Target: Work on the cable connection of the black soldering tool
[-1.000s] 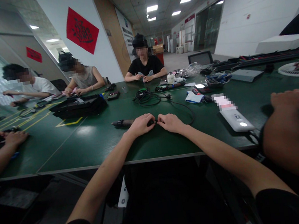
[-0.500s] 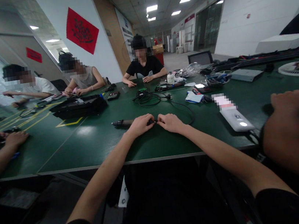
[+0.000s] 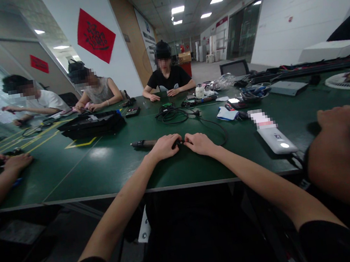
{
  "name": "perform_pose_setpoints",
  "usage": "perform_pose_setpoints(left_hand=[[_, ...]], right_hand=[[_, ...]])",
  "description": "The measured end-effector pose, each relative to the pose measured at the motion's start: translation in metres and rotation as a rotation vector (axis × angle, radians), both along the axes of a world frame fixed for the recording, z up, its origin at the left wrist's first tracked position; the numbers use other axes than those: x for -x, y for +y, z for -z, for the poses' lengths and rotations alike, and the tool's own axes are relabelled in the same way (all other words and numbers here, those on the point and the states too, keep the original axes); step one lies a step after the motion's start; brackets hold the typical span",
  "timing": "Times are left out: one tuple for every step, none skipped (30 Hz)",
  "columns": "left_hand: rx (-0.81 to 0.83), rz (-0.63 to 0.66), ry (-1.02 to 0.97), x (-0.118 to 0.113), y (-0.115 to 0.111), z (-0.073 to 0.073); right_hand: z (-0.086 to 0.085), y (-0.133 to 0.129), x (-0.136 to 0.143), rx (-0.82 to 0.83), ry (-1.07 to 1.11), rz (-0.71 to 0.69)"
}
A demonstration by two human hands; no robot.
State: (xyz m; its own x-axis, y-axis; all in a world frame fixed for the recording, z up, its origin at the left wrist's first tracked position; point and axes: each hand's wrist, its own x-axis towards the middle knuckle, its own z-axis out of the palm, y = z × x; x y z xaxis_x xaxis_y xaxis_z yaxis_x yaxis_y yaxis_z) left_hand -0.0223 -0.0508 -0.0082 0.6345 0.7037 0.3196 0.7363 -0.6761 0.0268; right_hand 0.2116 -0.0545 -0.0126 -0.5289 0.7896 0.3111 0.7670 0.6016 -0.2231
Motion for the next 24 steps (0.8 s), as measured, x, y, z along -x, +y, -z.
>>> perform_pose_setpoints(left_hand=[[-0.001, 0.000, 0.000, -0.0001, 0.0001, 0.0001], [-0.001, -0.002, 0.002, -0.0002, 0.0002, 0.0002], [-0.001, -0.004, 0.005, -0.0004, 0.0002, 0.0002], [0.000, -0.005, 0.007, -0.0006, 0.0002, 0.0001], [0.000, -0.006, 0.009, -0.0008, 0.0002, 0.0000], [0.000, -0.007, 0.010, -0.0009, 0.0002, -0.0001], [0.001, -0.008, 0.010, -0.0009, 0.0002, -0.0002], [0.003, -0.010, 0.010, -0.0009, 0.0003, -0.0002], [0.006, -0.010, 0.009, -0.0008, 0.0004, -0.0001], [0.007, -0.010, 0.008, -0.0006, 0.0005, 0.0000], [0.007, -0.010, 0.007, -0.0005, 0.0007, 0.0002], [0.006, -0.009, 0.005, -0.0003, 0.0008, 0.0004], [0.003, -0.008, 0.004, -0.0002, 0.0009, 0.0006], [0.000, -0.006, 0.003, -0.0001, 0.0009, 0.0007], [-0.004, -0.004, 0.002, -0.0001, 0.0008, 0.0007], [-0.006, -0.002, 0.001, -0.0001, 0.0006, 0.0006], [-0.006, -0.001, 0.000, -0.0001, 0.0003, 0.0004], [-0.003, 0.000, 0.000, -0.0002, 0.0000, 0.0000], [0.002, -0.001, 0.002, -0.0003, -0.0003, -0.0005], [0.007, -0.002, 0.004, -0.0003, -0.0007, -0.0010], [0.011, -0.004, 0.005, -0.0004, -0.0010, -0.0015], [0.012, -0.005, 0.006, -0.0005, -0.0013, -0.0020], [0.012, -0.006, 0.006, -0.0005, -0.0015, -0.0023], [0.010, -0.006, 0.005, -0.0005, -0.0016, -0.0024]], right_hand=[[0.0001, 0.0002, 0.0000, 0.003, 0.000, 0.000], [0.0002, 0.0003, 0.0000, 0.006, 0.000, 0.000], [0.0003, 0.0004, 0.0001, 0.008, -0.001, 0.001], [0.0006, 0.0006, 0.0001, 0.008, -0.001, 0.003], [0.0008, 0.0007, 0.0002, 0.006, -0.002, 0.005], [0.0011, 0.0008, 0.0002, 0.003, -0.002, 0.007], [0.0014, 0.0009, 0.0002, 0.000, -0.001, 0.008], [0.0016, 0.0009, 0.0001, -0.001, -0.001, 0.008], [0.0018, 0.0010, 0.0000, -0.002, 0.001, 0.006], [0.0019, 0.0011, -0.0001, -0.002, 0.002, 0.005], [0.0019, 0.0012, -0.0002, -0.001, 0.003, 0.002], [0.0018, 0.0012, -0.0003, 0.000, 0.004, -0.002], [0.0017, 0.0012, -0.0003, 0.001, 0.005, -0.005], [0.0016, 0.0011, -0.0003, 0.001, 0.006, -0.009], [0.0014, 0.0010, -0.0003, 0.000, 0.007, -0.010], [0.0013, 0.0009, -0.0002, 0.001, 0.006, -0.009], [0.0012, 0.0008, -0.0001, 0.001, 0.006, -0.006], [0.0012, 0.0008, 0.0000, 0.002, 0.006, -0.004], [0.0013, 0.0008, 0.0001, 0.002, 0.005, -0.003], [0.0014, 0.0009, 0.0001, 0.001, 0.006, -0.003], [0.0016, 0.0010, 0.0001, -0.001, 0.008, -0.005], [0.0018, 0.0012, 0.0000, -0.004, 0.011, -0.008], [0.0021, 0.0014, -0.0002, -0.007, 0.014, -0.011], [0.0023, 0.0016, -0.0004, -0.008, 0.016, -0.013]])
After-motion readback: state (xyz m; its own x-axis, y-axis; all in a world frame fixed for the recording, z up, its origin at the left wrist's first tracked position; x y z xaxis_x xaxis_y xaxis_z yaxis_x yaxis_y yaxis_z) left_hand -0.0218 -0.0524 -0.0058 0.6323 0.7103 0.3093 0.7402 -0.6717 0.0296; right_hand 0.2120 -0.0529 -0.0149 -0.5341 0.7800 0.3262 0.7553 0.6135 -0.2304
